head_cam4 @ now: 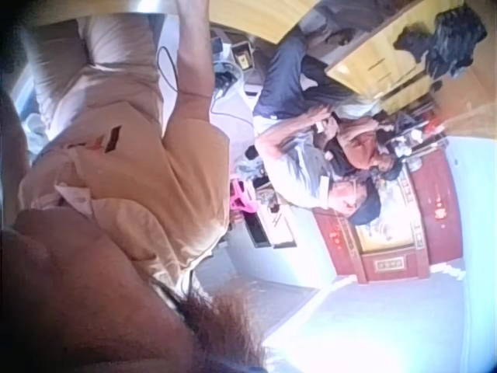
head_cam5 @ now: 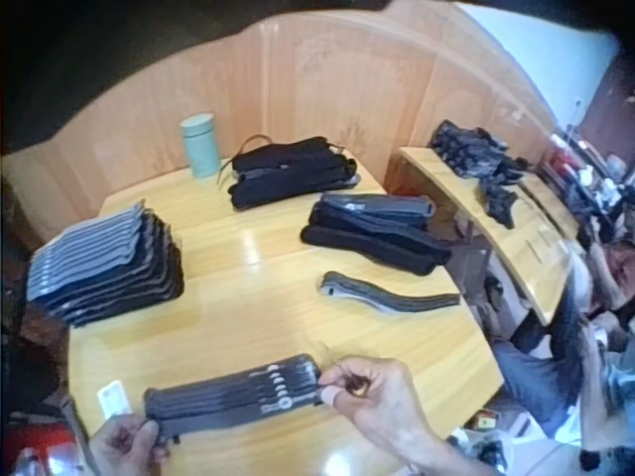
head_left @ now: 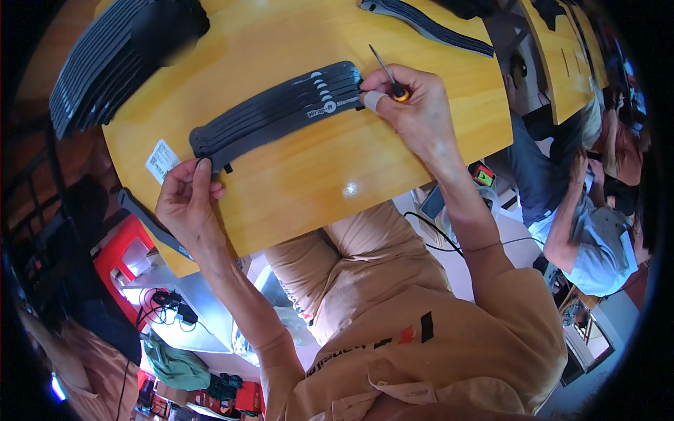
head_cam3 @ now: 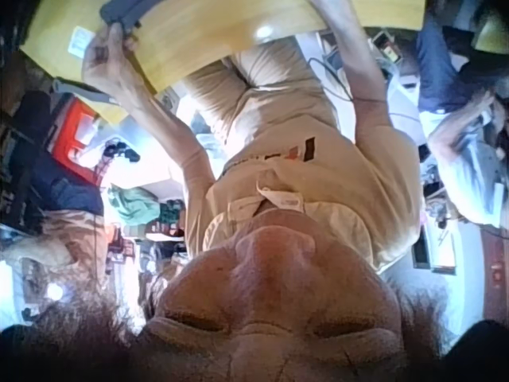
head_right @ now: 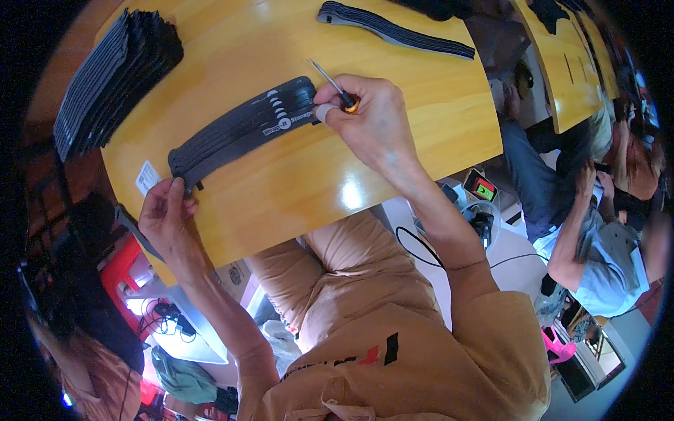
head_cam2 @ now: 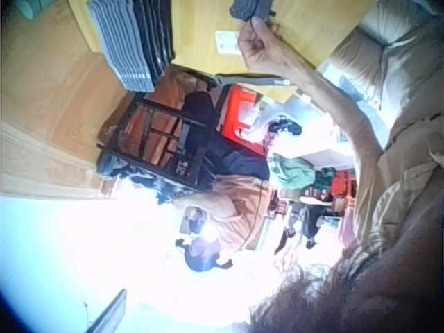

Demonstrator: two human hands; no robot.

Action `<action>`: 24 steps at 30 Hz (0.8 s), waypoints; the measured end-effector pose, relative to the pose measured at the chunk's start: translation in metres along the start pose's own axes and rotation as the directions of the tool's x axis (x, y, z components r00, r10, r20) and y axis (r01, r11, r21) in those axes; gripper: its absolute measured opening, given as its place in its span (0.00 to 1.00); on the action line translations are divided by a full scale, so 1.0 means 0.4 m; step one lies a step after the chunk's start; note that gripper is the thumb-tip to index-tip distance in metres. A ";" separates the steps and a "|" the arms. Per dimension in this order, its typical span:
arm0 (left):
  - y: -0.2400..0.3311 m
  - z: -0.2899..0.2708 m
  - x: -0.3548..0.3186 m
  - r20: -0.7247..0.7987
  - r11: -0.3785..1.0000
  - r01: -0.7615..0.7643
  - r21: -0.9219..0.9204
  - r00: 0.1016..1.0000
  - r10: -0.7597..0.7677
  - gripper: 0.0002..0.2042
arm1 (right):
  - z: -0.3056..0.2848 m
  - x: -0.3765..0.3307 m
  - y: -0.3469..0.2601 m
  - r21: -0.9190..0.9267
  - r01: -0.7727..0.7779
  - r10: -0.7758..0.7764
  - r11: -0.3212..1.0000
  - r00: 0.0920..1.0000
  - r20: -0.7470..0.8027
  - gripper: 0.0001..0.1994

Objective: The recorder is assembling black industrial straps by attaching labels and using a small screwdriver tool.

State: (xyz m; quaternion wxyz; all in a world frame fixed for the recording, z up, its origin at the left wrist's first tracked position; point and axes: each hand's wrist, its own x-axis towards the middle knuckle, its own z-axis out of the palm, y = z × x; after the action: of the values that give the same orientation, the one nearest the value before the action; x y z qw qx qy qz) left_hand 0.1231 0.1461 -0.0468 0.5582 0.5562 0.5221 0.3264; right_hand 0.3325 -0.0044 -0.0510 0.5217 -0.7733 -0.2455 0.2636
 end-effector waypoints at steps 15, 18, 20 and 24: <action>-0.010 0.002 0.006 0.030 1.000 0.008 -0.013 1.000 -0.008 0.03 | -0.001 -0.001 0.001 0.023 -0.005 0.005 1.000 1.000 -0.005 0.05; -0.005 0.000 0.004 0.002 1.000 0.013 0.001 1.000 -0.013 0.03 | 0.002 0.001 0.002 0.044 -0.013 0.013 0.999 1.000 0.009 0.05; -0.009 0.000 0.008 0.010 1.000 0.005 0.018 1.000 -0.005 0.03 | 0.002 0.002 0.001 0.058 -0.028 0.027 0.998 1.000 0.011 0.04; -0.011 0.002 0.010 0.015 1.000 -0.012 0.015 1.000 0.012 0.03 | -0.002 0.001 0.002 0.027 -0.014 0.014 1.000 1.000 -0.005 0.04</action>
State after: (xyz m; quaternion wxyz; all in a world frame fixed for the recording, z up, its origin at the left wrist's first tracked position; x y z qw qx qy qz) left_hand 0.1240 0.1487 -0.0519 0.5558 0.5660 0.5171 0.3216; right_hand 0.3334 -0.0047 -0.0515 0.5311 -0.7684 -0.2352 0.2686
